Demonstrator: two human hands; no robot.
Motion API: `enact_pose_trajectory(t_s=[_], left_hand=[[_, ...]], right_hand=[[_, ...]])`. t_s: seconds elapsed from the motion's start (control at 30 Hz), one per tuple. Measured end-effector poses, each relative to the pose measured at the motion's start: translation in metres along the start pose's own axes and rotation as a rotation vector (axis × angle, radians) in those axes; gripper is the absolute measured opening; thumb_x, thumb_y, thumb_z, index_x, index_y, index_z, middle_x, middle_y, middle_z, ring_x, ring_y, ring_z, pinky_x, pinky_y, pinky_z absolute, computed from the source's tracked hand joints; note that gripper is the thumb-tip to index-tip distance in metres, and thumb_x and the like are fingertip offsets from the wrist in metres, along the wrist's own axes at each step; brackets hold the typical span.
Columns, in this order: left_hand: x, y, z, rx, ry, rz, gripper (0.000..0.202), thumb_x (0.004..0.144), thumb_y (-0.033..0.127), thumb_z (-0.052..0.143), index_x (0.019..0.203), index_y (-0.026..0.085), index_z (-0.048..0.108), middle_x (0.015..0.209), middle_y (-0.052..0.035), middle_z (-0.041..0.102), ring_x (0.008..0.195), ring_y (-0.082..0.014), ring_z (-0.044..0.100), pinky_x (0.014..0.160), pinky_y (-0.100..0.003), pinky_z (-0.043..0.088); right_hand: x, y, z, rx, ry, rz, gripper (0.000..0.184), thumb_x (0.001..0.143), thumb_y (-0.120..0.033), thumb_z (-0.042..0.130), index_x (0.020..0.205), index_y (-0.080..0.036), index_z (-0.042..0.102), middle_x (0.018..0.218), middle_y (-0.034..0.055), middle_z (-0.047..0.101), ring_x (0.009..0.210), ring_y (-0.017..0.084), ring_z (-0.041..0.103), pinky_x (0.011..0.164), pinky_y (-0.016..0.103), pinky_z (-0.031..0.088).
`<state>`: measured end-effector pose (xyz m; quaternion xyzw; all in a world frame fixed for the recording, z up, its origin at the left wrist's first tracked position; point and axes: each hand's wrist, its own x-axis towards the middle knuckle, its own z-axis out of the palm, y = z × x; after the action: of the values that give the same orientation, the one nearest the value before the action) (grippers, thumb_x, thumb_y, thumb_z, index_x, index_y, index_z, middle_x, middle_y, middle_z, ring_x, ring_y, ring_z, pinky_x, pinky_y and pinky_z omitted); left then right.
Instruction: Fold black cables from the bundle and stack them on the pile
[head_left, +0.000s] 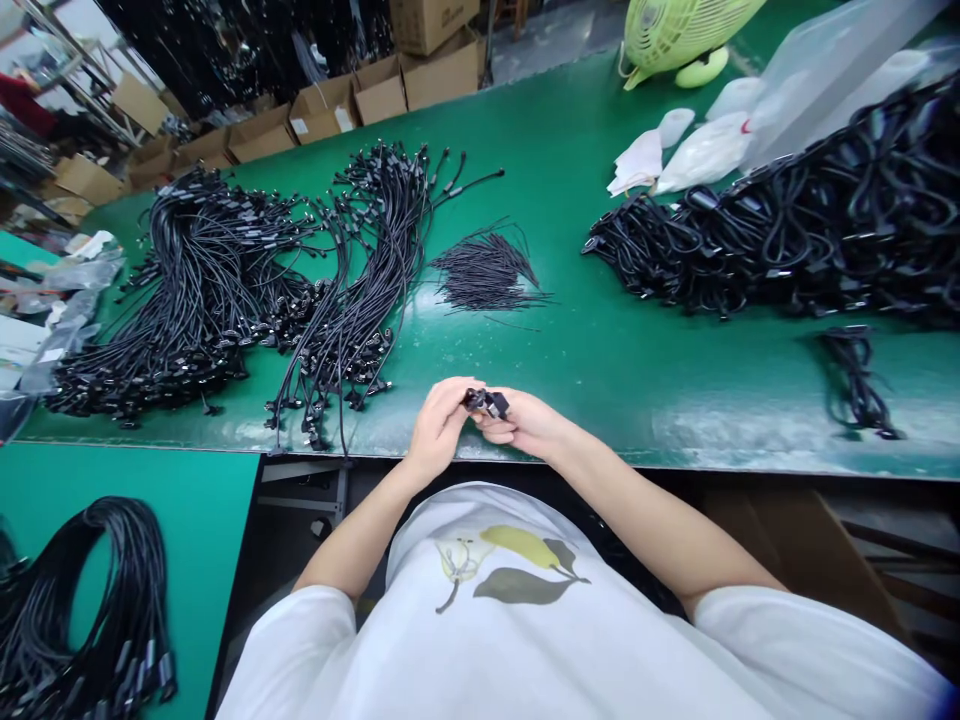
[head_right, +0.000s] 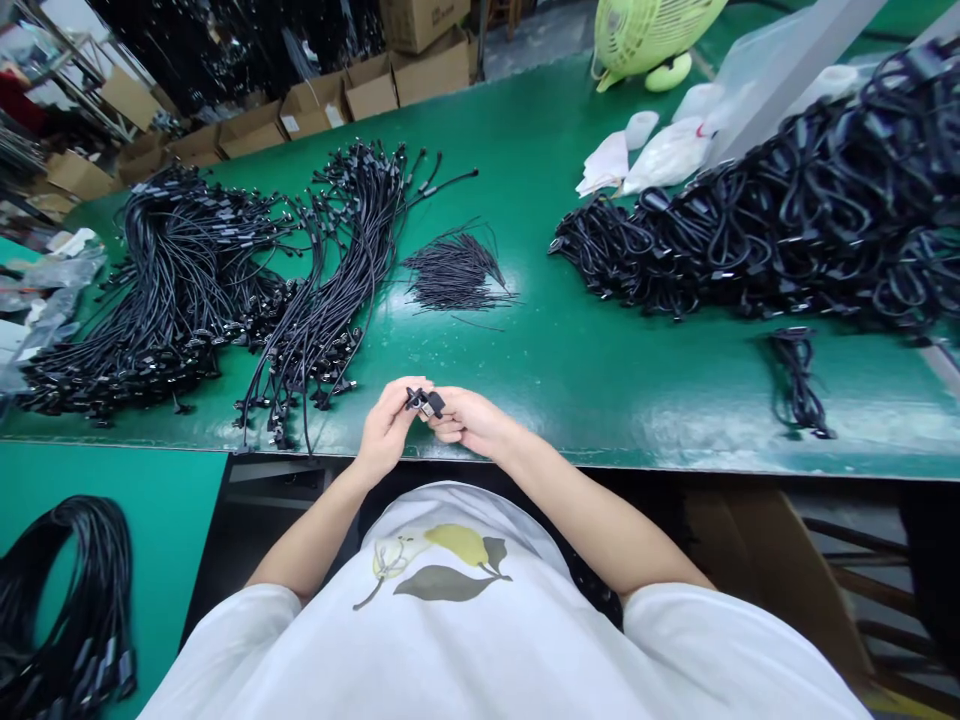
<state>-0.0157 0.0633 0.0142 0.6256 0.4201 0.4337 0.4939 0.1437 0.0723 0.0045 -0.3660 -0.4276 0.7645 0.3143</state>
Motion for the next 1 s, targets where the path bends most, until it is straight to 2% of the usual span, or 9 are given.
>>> enact_pose_trajectory(t_s=[0.1, 0.17, 0.3, 0.4, 0.57, 0.77, 0.83, 0.93, 1.0], left_hand=[[0.0, 0.002, 0.006, -0.233, 0.01, -0.134, 0.032, 0.087, 0.046, 0.059, 0.1, 0.018, 0.069, 0.094, -0.0071, 0.067, 0.092, -0.02, 0.061, 0.092, -0.033, 0.044], [0.004, 0.005, 0.007, -0.45, 0.056, -0.22, 0.034, 0.084, 0.048, 0.061, 0.097, 0.016, 0.065, 0.076, -0.0017, 0.061, 0.072, -0.0142, 0.058, 0.076, -0.028, 0.048], [0.011, 0.011, 0.006, -0.645, 0.138, -0.347, 0.029, 0.085, 0.044, 0.062, 0.089, 0.016, 0.058, 0.057, 0.0088, 0.031, 0.043, -0.0033, 0.028, 0.042, -0.015, 0.028], [0.01, 0.013, 0.01, -0.63, 0.085, -0.403, 0.031, 0.084, 0.045, 0.064, 0.087, 0.016, 0.055, 0.057, 0.0102, 0.026, 0.041, -0.002, 0.018, 0.037, -0.013, 0.018], [0.005, 0.011, 0.014, -0.636, -0.025, -0.453, 0.036, 0.08, 0.047, 0.068, 0.094, 0.017, 0.054, 0.062, 0.0071, 0.043, 0.045, -0.0037, 0.037, 0.042, -0.015, 0.035], [0.005, 0.011, 0.013, -0.708, -0.11, -0.604, 0.038, 0.078, 0.048, 0.071, 0.081, 0.017, 0.049, 0.061, 0.0069, 0.045, 0.04, -0.0024, 0.034, 0.036, -0.014, 0.03], [0.006, 0.014, 0.014, -0.734, -0.104, -0.6, 0.037, 0.078, 0.047, 0.071, 0.081, 0.017, 0.05, 0.06, 0.0073, 0.044, 0.039, -0.0014, 0.032, 0.035, -0.013, 0.026], [0.007, 0.021, 0.013, -0.745, -0.1, -0.524, 0.036, 0.08, 0.048, 0.069, 0.095, 0.017, 0.057, 0.059, 0.0084, 0.04, 0.038, -0.0004, 0.026, 0.034, -0.011, 0.023], [0.008, 0.025, 0.011, -0.748, -0.149, -0.506, 0.039, 0.083, 0.048, 0.066, 0.108, 0.019, 0.059, 0.06, 0.0081, 0.04, 0.038, -0.0006, 0.026, 0.035, -0.011, 0.024]], right_hand=[[-0.004, -0.001, -0.001, -0.049, -0.095, 0.08, 0.045, 0.081, -0.06, 0.052, 0.06, -0.02, 0.044, 0.045, -0.0112, 0.016, 0.038, 0.005, 0.01, 0.036, 0.022, 0.014], [-0.009, -0.007, -0.003, -0.288, -0.072, 0.045, 0.048, 0.084, -0.058, 0.05, 0.059, -0.018, 0.051, 0.044, -0.0073, 0.027, 0.04, 0.006, 0.023, 0.04, 0.022, 0.022], [-0.019, -0.029, -0.006, -0.787, 0.379, -0.358, 0.026, 0.089, -0.04, 0.054, 0.088, -0.017, 0.065, 0.08, 0.0027, 0.061, 0.07, 0.013, 0.052, 0.065, 0.025, 0.041], [-0.016, -0.041, -0.003, -0.937, 0.569, -0.568, 0.031, 0.091, -0.039, 0.053, 0.114, -0.019, 0.057, 0.099, 0.0055, 0.062, 0.076, 0.014, 0.056, 0.071, 0.027, 0.044], [-0.004, -0.042, 0.0, -1.229, 0.579, -0.649, 0.014, 0.092, -0.029, 0.051, 0.098, -0.018, 0.058, 0.084, 0.0046, 0.061, 0.074, 0.017, 0.055, 0.07, 0.029, 0.043], [0.002, -0.031, -0.007, -1.298, 0.383, -0.961, 0.02, 0.094, -0.021, 0.043, 0.101, -0.022, 0.062, 0.096, 0.0072, 0.06, 0.088, 0.018, 0.056, 0.078, 0.031, 0.048], [0.004, -0.03, -0.01, -1.215, 0.412, -1.003, 0.019, 0.093, -0.022, 0.045, 0.1, -0.023, 0.062, 0.1, 0.0074, 0.06, 0.094, 0.019, 0.056, 0.082, 0.034, 0.049], [0.006, -0.029, -0.014, -0.845, 0.511, -0.884, 0.015, 0.091, -0.029, 0.049, 0.1, -0.023, 0.06, 0.102, 0.0069, 0.06, 0.099, 0.02, 0.058, 0.089, 0.039, 0.049], [0.006, -0.027, -0.015, -0.537, 0.435, -0.736, 0.017, 0.092, -0.033, 0.05, 0.103, -0.023, 0.057, 0.101, 0.0049, 0.061, 0.093, 0.018, 0.061, 0.085, 0.037, 0.051]])
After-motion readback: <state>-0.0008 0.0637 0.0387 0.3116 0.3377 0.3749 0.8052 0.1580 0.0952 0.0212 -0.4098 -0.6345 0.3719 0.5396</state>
